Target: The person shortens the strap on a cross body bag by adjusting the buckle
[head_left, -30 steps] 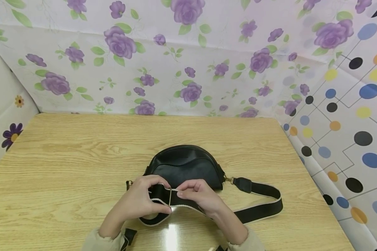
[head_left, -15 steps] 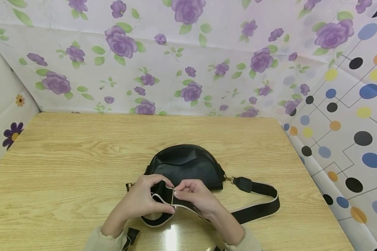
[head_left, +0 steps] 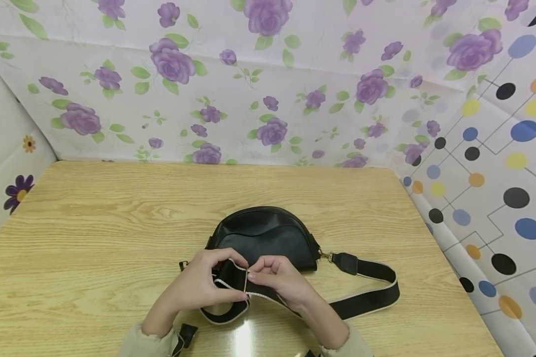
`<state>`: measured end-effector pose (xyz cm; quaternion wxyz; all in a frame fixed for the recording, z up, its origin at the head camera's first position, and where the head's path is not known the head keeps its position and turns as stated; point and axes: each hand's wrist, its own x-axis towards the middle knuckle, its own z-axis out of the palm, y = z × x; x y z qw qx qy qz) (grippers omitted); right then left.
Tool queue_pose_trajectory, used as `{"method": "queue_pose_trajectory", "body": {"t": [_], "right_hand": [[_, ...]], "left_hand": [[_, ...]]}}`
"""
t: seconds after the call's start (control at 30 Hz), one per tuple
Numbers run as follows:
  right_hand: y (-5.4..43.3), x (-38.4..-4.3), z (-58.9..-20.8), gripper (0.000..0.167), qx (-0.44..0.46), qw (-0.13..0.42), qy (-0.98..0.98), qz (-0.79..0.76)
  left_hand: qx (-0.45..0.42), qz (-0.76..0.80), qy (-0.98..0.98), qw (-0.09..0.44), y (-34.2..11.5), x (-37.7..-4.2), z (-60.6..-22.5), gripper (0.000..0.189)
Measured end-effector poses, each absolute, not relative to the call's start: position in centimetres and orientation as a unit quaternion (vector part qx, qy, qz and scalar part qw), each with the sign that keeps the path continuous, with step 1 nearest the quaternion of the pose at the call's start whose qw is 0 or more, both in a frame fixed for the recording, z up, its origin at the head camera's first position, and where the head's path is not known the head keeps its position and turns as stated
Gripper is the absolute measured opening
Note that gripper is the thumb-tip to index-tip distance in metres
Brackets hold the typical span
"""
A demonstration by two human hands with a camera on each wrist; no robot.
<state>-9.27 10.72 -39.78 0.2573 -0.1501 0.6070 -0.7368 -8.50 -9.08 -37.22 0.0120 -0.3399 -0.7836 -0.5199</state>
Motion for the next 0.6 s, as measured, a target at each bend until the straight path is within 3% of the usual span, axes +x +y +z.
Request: {"method": "queue_pose_trajectory", "body": {"t": [0.33,0.6], "right_hand": [[10.83,-9.29,-39.84,0.011,-0.159,0.263,0.610,-0.731],[11.34,-9.50,-39.84,0.007,-0.140,0.277,0.625,-0.716]], "left_hand": [[-0.327,-0.475,-0.817,-0.010,-9.02,-8.59,-37.38,0.039],[-0.340,-0.477,-0.810,0.017,-8.93,-8.55,-37.56,0.037]]}}
